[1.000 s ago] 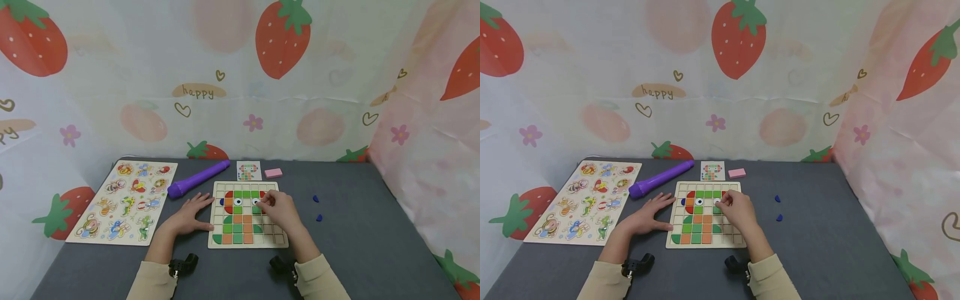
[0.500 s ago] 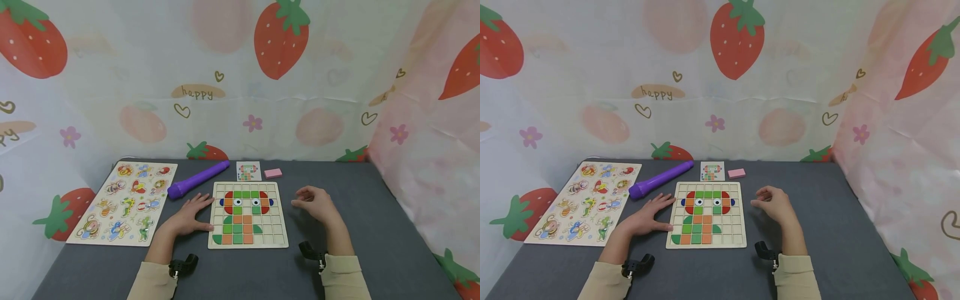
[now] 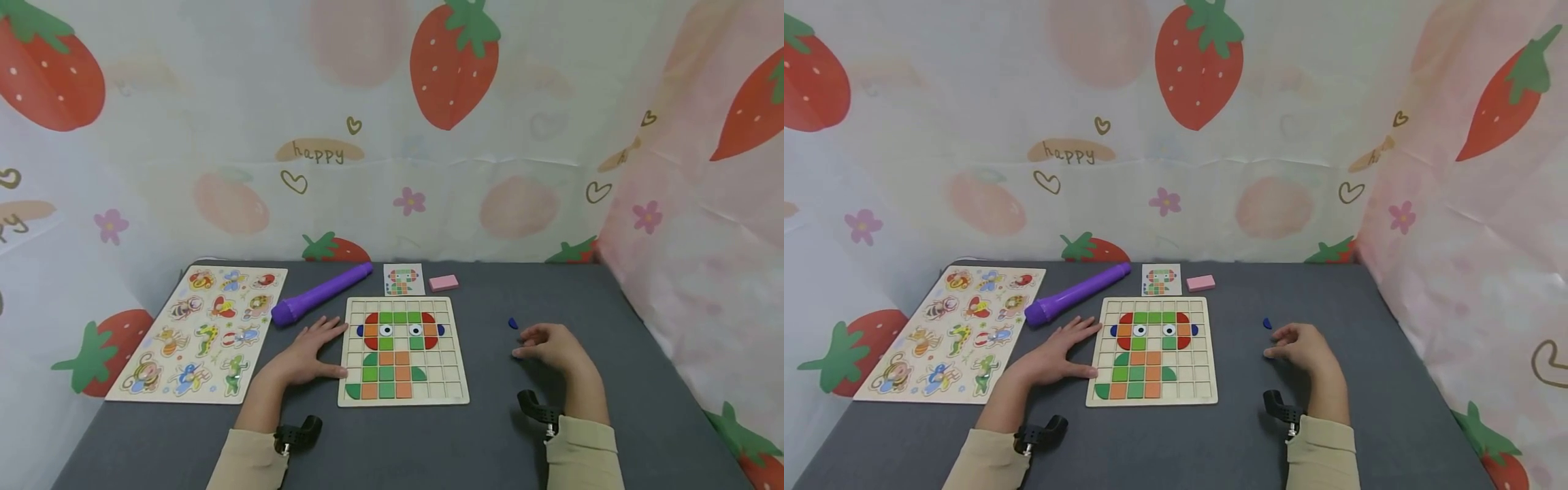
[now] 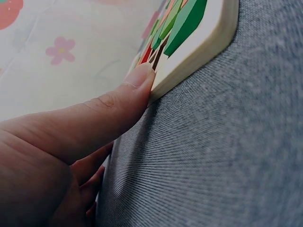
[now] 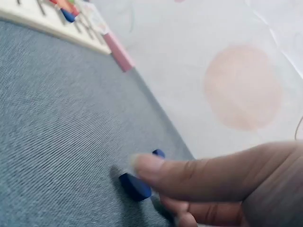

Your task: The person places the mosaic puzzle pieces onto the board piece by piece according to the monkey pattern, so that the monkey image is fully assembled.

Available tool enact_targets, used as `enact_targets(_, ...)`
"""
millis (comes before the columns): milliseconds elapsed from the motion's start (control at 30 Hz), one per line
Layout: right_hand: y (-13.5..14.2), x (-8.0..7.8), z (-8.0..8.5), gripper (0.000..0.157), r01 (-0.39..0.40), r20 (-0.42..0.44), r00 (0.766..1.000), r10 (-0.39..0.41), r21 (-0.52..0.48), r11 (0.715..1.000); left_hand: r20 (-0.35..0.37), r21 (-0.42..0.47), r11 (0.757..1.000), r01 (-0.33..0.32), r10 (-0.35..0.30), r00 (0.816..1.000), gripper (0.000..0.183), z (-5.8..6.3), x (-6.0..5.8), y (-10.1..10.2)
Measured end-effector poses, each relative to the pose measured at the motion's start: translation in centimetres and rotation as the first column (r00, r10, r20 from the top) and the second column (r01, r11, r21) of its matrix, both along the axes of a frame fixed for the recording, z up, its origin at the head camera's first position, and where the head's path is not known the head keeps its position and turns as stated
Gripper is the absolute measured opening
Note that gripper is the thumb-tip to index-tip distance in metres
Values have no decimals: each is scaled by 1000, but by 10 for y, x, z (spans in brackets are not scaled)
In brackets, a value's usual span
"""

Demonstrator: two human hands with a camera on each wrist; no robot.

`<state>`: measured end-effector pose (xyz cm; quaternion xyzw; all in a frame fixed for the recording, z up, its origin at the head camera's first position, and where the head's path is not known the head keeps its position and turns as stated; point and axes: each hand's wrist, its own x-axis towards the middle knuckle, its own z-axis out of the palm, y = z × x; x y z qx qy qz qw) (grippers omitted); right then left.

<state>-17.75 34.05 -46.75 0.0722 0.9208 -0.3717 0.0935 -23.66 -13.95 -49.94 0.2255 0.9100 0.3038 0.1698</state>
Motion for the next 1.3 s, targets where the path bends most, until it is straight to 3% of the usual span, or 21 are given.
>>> enact_targets(267, -2, -4, -1, 33, 21, 79, 996, -27, 86, 996, 5, 1, 1000, -13, 13, 1000, 94, -1, 0, -1)
enact_targets(533, -9, -6, -3, 25, 3, -7, 1000, -3, 42, 999, 12, -4, 1000, -19, 19, 1000, 94, -4, 0, -1)
enact_targets(733, -16, -6, 5, 26, 24, -63, 998, -25, -11, 1000, 7, 1, 1000, -11, 11, 1000, 94, -4, 0, -1)
enact_targets(1000, -52, -10, 29, 28, -11, -162, 987, -5, -102, 995, 9, 10, 1000, -14, 14, 1000, 94, 0, 2, -2)
enact_targets(1300, -81, -16, 26, 23, 6, -168, 985, -27, -121, 993, 16, 0, 1000, -11, 11, 1000, 93, 0, 1, -1)
